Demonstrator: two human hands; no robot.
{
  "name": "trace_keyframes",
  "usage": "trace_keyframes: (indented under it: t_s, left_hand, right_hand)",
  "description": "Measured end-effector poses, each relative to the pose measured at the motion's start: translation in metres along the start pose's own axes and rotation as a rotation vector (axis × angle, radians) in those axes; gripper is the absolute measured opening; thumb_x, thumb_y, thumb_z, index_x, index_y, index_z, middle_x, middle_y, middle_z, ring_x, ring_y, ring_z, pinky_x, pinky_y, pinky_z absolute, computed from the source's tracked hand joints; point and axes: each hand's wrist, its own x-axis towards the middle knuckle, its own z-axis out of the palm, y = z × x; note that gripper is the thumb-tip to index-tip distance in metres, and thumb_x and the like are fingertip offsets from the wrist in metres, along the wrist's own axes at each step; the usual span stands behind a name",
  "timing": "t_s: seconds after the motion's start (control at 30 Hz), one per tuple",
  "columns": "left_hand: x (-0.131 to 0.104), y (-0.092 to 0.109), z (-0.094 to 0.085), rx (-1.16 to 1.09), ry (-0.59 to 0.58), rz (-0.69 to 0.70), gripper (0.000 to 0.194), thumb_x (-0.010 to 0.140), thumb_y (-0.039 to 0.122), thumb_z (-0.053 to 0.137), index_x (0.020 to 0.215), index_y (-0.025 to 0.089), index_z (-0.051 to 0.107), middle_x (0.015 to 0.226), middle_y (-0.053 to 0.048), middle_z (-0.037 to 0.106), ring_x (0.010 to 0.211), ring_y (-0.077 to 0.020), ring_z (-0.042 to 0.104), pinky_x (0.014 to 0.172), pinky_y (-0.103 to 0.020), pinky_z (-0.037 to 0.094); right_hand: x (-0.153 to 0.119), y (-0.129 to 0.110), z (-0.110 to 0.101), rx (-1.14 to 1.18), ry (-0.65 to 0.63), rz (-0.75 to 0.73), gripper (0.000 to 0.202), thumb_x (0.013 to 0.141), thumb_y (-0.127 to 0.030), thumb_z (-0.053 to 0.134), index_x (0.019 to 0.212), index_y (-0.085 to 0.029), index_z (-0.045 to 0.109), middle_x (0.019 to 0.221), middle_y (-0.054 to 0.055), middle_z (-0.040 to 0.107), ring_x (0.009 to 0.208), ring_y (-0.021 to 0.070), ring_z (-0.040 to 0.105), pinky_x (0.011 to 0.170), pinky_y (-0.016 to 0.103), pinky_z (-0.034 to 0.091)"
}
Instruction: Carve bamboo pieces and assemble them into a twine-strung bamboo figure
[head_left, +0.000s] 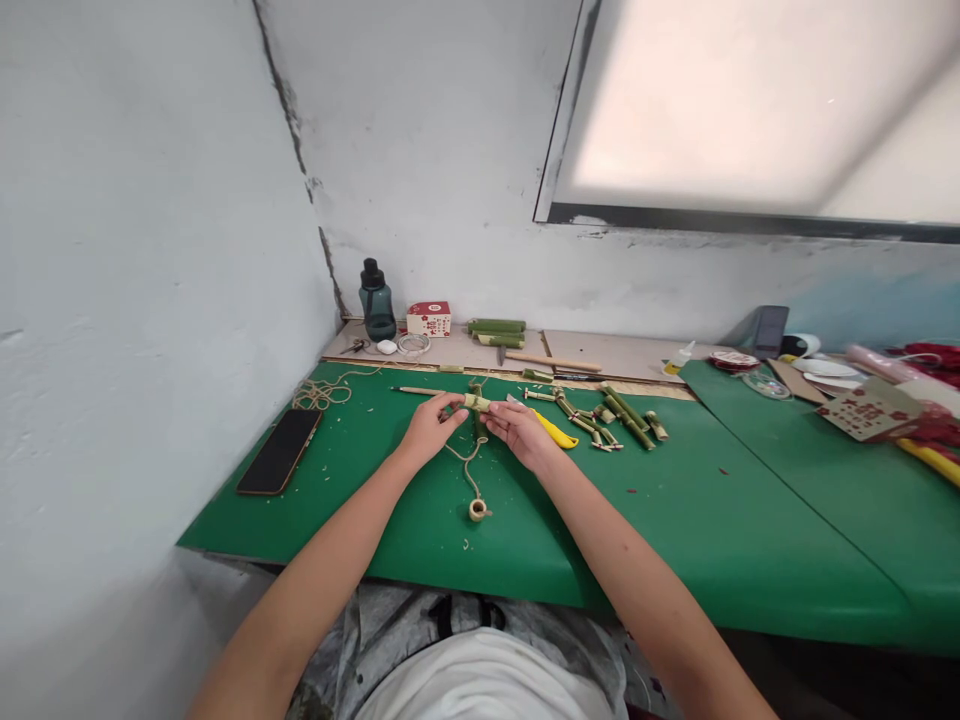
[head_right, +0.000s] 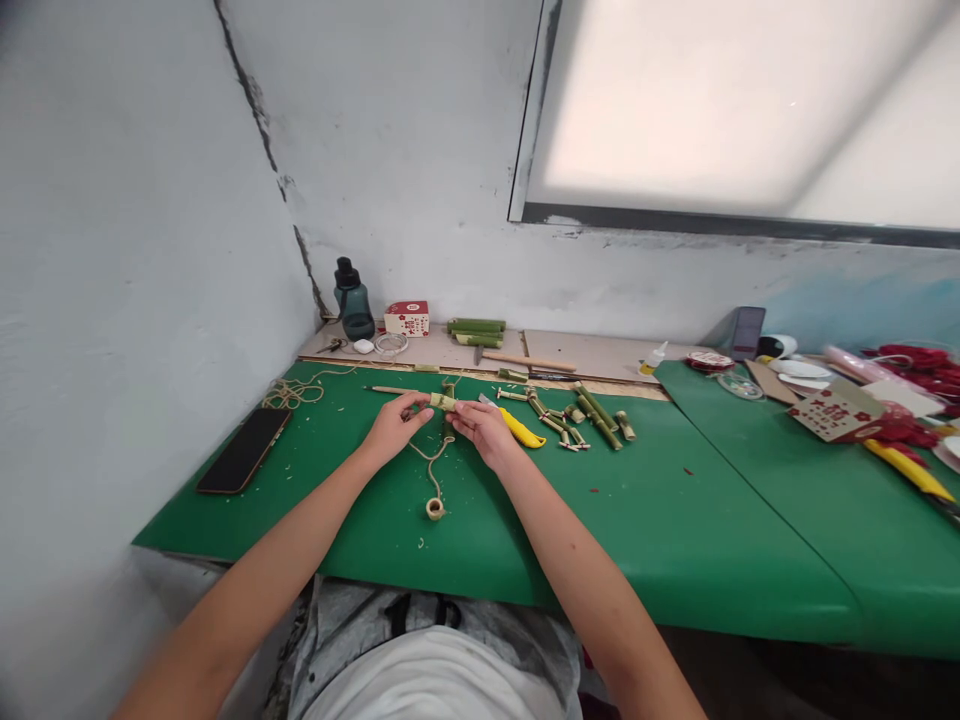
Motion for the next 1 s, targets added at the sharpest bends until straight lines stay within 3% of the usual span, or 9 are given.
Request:
trace_keyframes:
  t_s: [0.13,0.43,0.7,0.83,1.0]
  left_hand:
    - [0.001,0.003,-0.001,0.021,0.04,0.062,0.021,0.095,0.038,0.061,0.101,0.02,0.071,0.102,-0.006,0.067,0.076,-0.0146,0.06,0.067,-0.027,0.049]
    - [-0.004,0.006,0.005,0.091,0.016,0.117,0.019,0.096,0.036,0.062,0.106,0.022,0.067,0.105,-0.005,0.066,0.07,-0.0123,0.057,0.067,-0.027,0.048]
    - [-0.007,0.01,0.008,0.056,0.085,0.143,0.021,0.099,0.036,0.057,0.111,0.023,0.068,0.105,-0.006,0.074,0.083,-0.0155,0.067,0.074,-0.026,0.052]
    - [-0.009,0.01,0.009,0.076,0.107,0.136,0.026,0.097,0.04,0.061,0.117,0.024,0.066,0.098,-0.004,0.075,0.07,-0.0133,0.066,0.063,-0.024,0.051]
    - [-0.011,0.015,0.011,0.096,0.148,0.286,0.02,0.098,0.039,0.062,0.106,0.022,0.069,0.093,-0.004,0.075,0.072,-0.0131,0.068,0.064,-0.024,0.053]
  right_hand:
    - [-0.001,0.002,0.002,-0.018,-0.026,0.015,0.022,0.071,-0.023,0.09,0.086,-0.017,0.075,0.085,0.005,0.078,0.081,0.0156,0.074,0.079,0.025,0.059]
    - [0.0,0.002,0.005,0.059,0.036,-0.008,0.02,0.07,-0.023,0.09,0.081,-0.018,0.073,0.076,0.001,0.075,0.072,0.0132,0.071,0.07,0.023,0.058]
    - [0.002,0.002,0.001,0.111,-0.032,0.072,0.014,0.075,-0.017,0.085,0.081,-0.018,0.071,0.074,0.0,0.072,0.069,0.0105,0.068,0.068,0.021,0.055]
    - [0.006,0.004,-0.004,0.164,-0.085,0.118,0.015,0.078,-0.017,0.082,0.086,-0.018,0.069,0.072,-0.002,0.07,0.063,0.0085,0.063,0.064,0.02,0.053]
    - [0.006,0.003,-0.007,0.216,-0.186,0.173,0.016,0.08,-0.017,0.079,0.091,-0.018,0.067,0.074,-0.002,0.068,0.063,0.0081,0.06,0.063,0.021,0.052]
